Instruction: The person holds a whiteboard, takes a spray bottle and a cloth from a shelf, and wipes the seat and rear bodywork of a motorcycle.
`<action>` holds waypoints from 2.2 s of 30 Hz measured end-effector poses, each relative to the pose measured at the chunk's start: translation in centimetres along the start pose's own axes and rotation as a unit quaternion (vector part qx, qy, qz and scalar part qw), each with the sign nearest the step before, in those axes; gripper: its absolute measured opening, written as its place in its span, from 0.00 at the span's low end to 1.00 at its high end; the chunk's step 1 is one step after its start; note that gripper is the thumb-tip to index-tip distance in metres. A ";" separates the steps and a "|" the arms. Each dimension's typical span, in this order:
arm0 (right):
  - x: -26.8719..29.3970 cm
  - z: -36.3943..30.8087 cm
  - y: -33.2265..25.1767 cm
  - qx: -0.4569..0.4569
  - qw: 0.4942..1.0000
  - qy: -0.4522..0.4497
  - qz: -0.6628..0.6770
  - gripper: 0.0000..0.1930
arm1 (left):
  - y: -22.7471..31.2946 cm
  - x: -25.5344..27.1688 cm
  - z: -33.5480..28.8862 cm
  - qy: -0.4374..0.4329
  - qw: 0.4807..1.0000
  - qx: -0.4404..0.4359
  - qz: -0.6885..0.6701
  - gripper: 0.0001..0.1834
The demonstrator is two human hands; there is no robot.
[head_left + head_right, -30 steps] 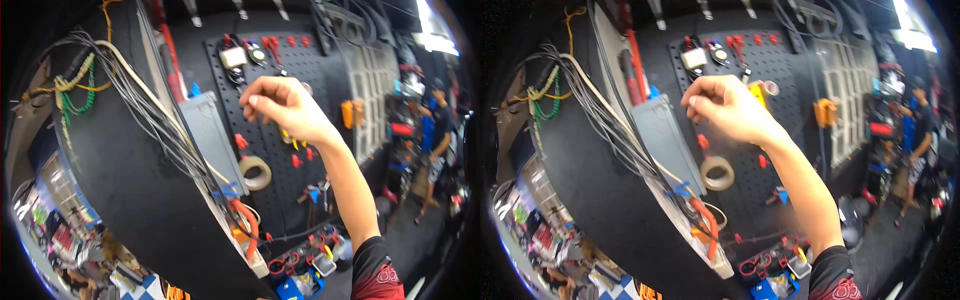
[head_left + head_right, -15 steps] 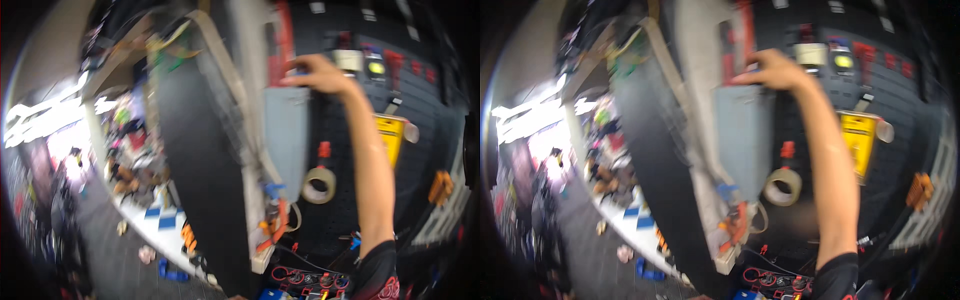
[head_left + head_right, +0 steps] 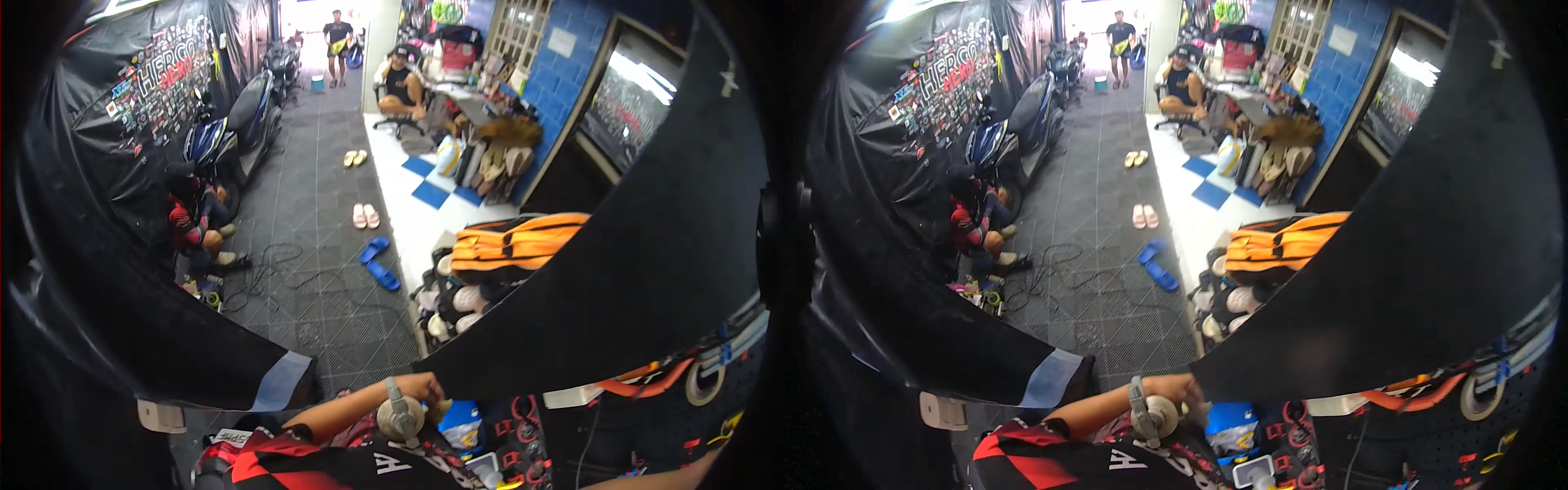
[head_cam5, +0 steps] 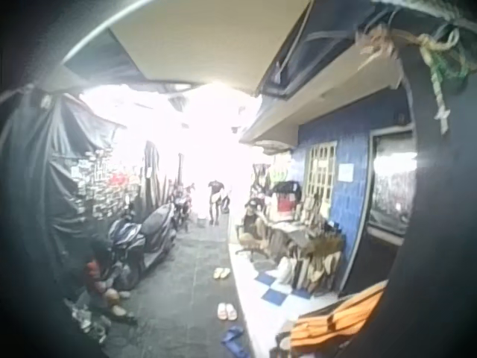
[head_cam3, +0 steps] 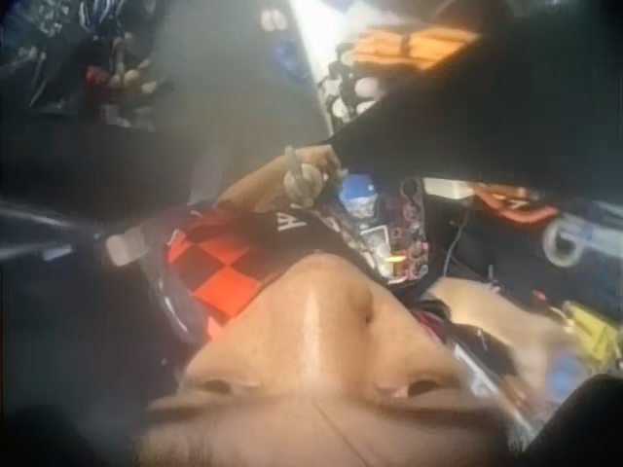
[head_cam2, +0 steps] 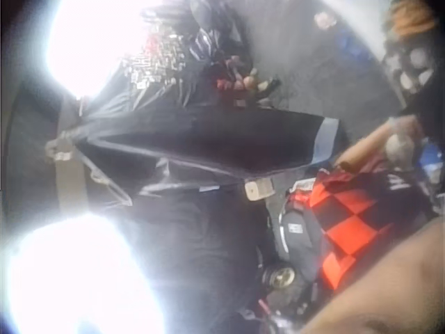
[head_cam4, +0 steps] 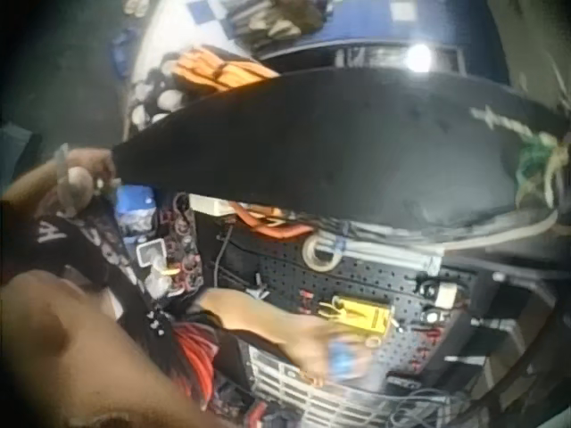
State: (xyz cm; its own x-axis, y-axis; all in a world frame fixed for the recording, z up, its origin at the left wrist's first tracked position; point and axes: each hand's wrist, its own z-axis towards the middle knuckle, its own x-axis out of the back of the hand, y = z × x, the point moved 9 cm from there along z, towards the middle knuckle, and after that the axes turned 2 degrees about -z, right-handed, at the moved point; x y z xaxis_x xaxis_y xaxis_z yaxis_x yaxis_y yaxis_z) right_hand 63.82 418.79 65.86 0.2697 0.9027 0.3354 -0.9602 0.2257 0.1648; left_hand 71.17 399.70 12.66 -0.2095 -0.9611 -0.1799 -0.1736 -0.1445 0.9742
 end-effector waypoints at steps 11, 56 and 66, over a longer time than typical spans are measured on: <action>-42.8 -33.5 -17.7 -0.710 0.415 -0.259 0.507 0.14 | 3.2 23.4 -11.7 0.364 0.899 -0.023 -0.243 0.08; -137.0 -2.2 -25.8 -0.500 0.527 -0.350 0.591 0.11 | 18.5 111.8 -22.7 0.596 0.792 -0.132 0.019 0.11; -160.6 4.7 -22.1 -0.515 0.576 -0.333 0.540 0.09 | 22.3 137.0 -18.3 0.591 0.800 -0.100 0.012 0.11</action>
State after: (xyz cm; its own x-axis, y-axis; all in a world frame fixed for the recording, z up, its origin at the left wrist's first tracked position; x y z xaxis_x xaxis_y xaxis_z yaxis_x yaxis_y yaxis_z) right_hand 42.05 267.07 12.74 -0.8869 0.4575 0.0644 -0.0354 0.0717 -0.9968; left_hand 56.19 260.52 12.28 0.8670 -0.4979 -0.0217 -0.0002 -0.0440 0.9990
